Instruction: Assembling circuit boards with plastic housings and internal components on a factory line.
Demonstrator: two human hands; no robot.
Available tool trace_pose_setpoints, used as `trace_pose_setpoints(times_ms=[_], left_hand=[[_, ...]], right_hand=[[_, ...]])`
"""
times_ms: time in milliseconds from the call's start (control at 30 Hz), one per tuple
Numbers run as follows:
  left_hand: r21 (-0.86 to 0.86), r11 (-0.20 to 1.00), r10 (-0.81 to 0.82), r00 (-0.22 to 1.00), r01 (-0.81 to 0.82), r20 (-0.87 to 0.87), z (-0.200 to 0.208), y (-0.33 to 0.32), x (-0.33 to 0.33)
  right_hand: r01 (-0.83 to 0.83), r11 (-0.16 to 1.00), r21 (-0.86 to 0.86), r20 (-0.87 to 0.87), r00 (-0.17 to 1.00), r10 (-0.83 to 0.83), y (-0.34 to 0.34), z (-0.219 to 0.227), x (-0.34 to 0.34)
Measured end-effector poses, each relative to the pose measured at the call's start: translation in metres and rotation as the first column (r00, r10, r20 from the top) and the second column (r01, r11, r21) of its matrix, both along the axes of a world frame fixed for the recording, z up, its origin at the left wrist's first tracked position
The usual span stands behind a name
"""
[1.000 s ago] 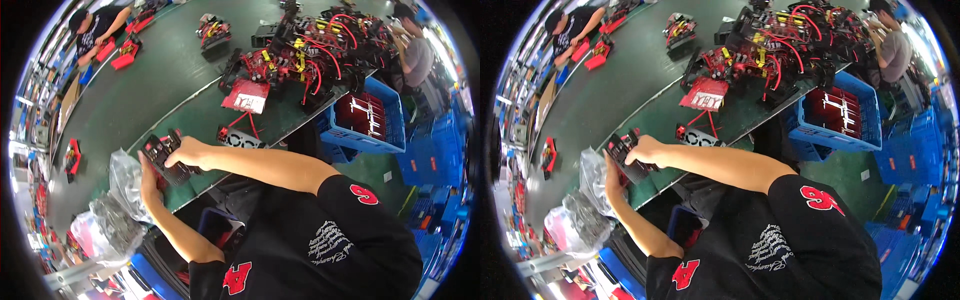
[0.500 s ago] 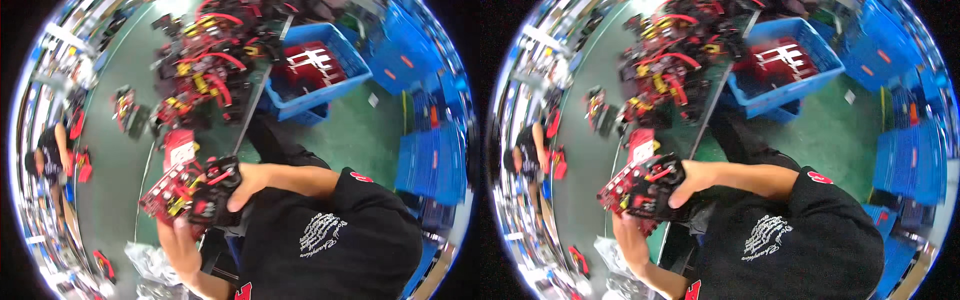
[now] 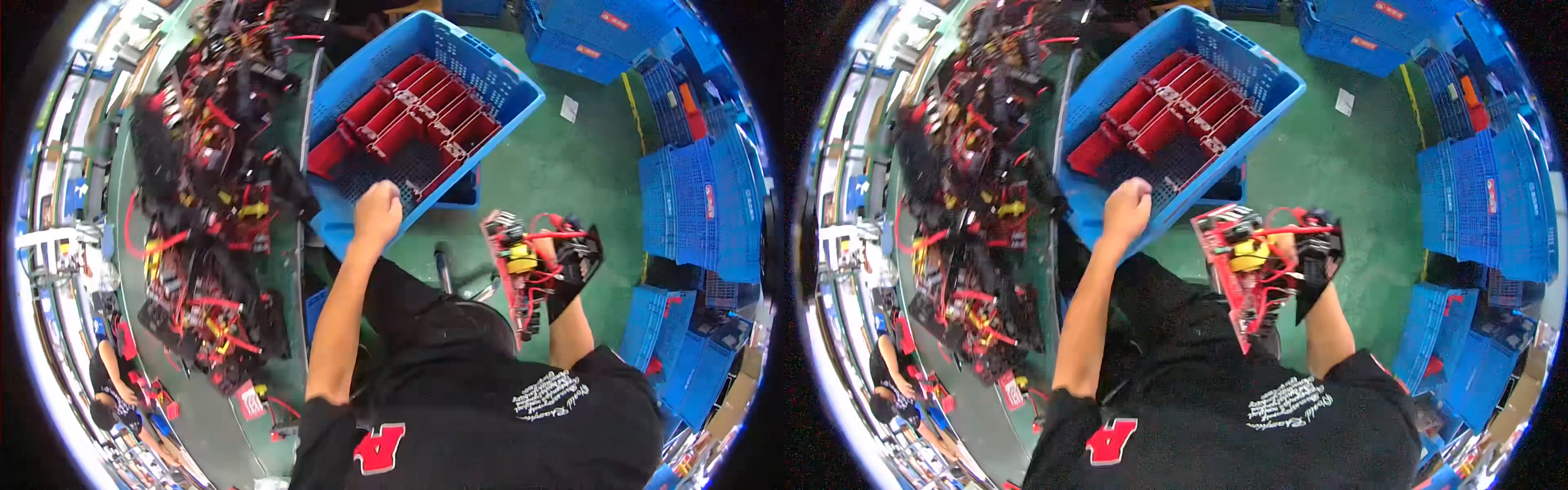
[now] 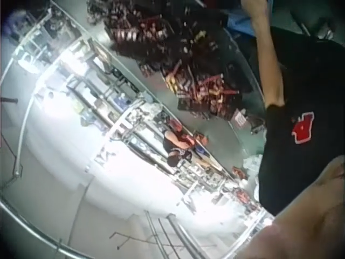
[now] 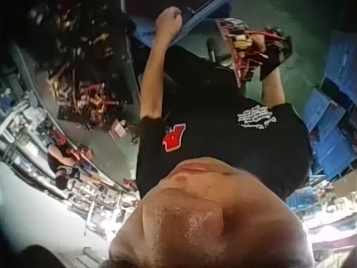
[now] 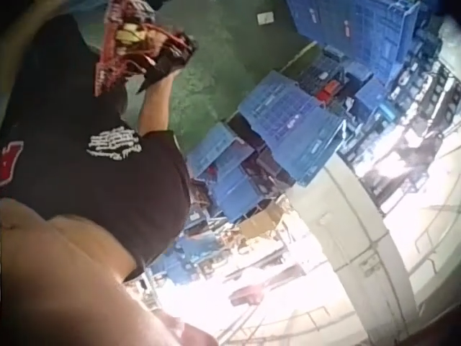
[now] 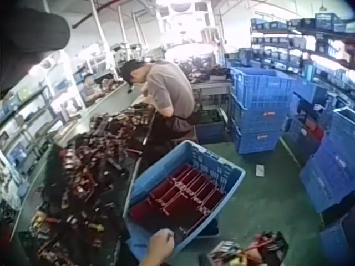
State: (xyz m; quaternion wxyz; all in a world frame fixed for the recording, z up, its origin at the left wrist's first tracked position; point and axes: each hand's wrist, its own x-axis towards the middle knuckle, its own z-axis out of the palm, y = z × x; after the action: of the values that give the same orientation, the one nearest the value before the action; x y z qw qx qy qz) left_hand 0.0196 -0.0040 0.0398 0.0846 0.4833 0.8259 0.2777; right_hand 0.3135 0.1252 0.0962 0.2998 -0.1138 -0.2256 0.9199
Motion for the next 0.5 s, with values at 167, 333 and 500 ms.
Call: trace_pose_setpoints(times_ms=[167, 333, 500], left_hand=[[-0.474, 0.851, -0.054, 0.936, 0.226, 0.349, -0.102, 0.129, -0.028], [-0.532, 0.769, -0.335, 0.932, 0.354, 0.137, -0.13, 0.137, -0.018], [-0.57, 0.782, -0.311, 0.95, 0.251, -0.008, 0.02, 0.11, -0.002]], right_hand=[[0.281, 0.799, 0.531, 0.583, 0.563, -0.586, 0.026, -0.075, 0.082], [0.476, 0.842, 0.253, 0.712, 0.498, -0.495, 0.03, -0.1, 0.099], [0.13, 0.806, 0.577, 0.722, 0.38, -0.578, 0.031, -0.11, 0.11]])
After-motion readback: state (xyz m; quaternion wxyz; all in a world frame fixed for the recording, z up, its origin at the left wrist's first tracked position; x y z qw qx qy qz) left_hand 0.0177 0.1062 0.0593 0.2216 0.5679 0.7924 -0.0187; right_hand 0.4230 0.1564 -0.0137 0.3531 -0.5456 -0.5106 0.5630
